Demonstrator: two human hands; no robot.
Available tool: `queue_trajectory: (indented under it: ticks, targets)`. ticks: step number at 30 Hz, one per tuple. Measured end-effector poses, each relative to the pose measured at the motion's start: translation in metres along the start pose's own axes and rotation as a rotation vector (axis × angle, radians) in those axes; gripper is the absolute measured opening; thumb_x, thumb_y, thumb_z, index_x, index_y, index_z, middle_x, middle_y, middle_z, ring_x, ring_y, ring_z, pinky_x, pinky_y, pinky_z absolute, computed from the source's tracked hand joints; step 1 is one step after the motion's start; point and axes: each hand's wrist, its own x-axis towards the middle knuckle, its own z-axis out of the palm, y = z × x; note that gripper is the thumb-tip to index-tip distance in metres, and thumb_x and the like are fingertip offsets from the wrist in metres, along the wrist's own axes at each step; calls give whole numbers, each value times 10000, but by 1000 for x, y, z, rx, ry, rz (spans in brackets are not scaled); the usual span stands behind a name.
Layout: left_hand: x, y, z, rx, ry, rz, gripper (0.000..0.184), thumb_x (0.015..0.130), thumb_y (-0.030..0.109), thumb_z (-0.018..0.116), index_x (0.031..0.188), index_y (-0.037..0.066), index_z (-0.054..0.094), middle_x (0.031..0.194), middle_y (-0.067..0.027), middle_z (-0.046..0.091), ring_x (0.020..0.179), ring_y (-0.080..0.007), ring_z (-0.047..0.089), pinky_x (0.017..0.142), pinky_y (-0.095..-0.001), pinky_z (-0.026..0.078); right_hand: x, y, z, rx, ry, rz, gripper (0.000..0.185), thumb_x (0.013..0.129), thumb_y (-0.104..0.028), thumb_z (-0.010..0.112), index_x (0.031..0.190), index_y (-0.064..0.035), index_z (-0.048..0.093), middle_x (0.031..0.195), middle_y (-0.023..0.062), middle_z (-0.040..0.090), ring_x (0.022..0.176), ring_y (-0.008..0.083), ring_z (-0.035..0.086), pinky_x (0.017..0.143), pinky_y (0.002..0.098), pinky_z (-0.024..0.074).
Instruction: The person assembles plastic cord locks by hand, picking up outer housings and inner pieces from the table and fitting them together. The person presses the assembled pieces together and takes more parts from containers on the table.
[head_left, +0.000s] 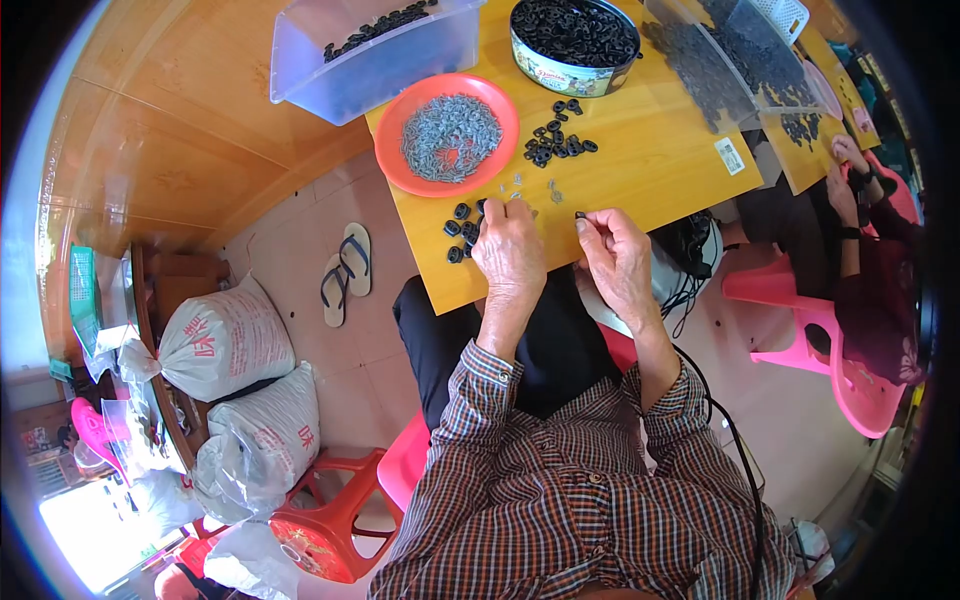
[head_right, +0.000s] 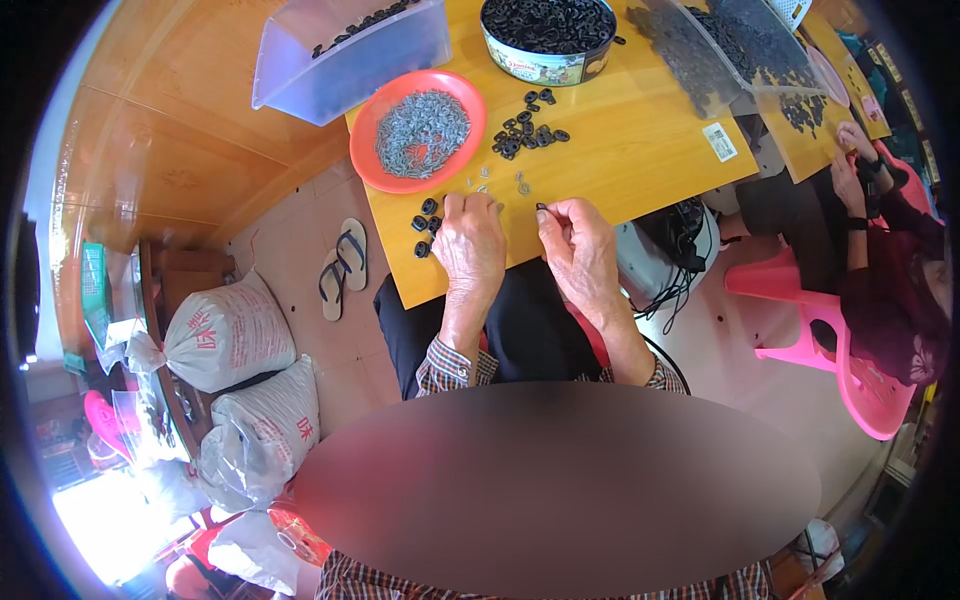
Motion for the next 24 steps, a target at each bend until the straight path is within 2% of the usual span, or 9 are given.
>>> queue_trajectory:
  ticks: [4,7,12,14,15,17,18,20,24]
  targets:
    - [4,2,2,38,-43,33,73,822,106,598,819,34,588,853,-149,545,656,-332,625,563,-416,511,0,-16,-3,147,-46,205,156,893,-132,627,944,13,595,731,11,603,556,47,549,464,196,416]
    - [2,4,4,84,-47,85,70,798,70,603,828,27,557,850,-157,529,692,-332,625,560,-406,516,2,-19,-7,174,-84,281,175,896,-169,627,946,-3,604,734,3,603,547,45,540,472,183,401]
    - [-4,-1,3,32,-70,153,120,784,15,605,870,2,521,826,-175,513,743,-336,615,555,-390,516,3,-16,-9,208,-77,299,179,897,-189,626,942,-16,607,745,-6,601,550,43,531,483,179,395]
    - [-5,-3,-1,-260,87,168,107,843,34,594,896,-27,524,787,-151,560,658,-268,624,540,-341,523,3,-16,-9,218,-71,296,182,897,-194,627,942,-18,607,749,-6,600,555,42,531,484,178,395]
    - [-6,-1,-5,-258,86,165,107,843,34,594,896,-27,524,787,-151,560,658,-268,624,540,-341,523,3,-17,-9,248,-71,302,180,897,-193,629,941,-20,605,751,-6,601,557,41,532,486,176,396]
    - [-5,2,-12,-1096,-264,-355,123,897,76,578,898,-42,544,738,-120,597,574,-184,606,527,-295,527,3,-17,-8,279,-74,305,178,896,-192,632,940,-22,604,753,-6,601,560,40,532,487,173,397]
    - [-4,2,-14,-1096,-264,-354,123,897,76,578,898,-42,544,738,-120,597,574,-184,606,527,-295,527,3,-16,-7,315,-89,316,173,896,-189,633,944,-24,605,759,-6,602,560,40,534,488,170,398]
    - [-3,1,-17,-1374,-309,-446,132,911,80,569,893,-50,553,698,-87,604,529,-132,582,521,-263,528,2,-13,-5,349,-102,326,168,896,-185,634,947,-27,606,764,-7,604,560,39,535,488,168,399]
    - [-5,-5,-13,-1474,-326,-464,94,897,47,577,911,-35,534,671,-77,594,539,-130,586,506,-264,527,0,-13,-1,378,-147,328,155,897,-179,633,952,-35,612,758,-15,601,557,41,533,495,166,400]
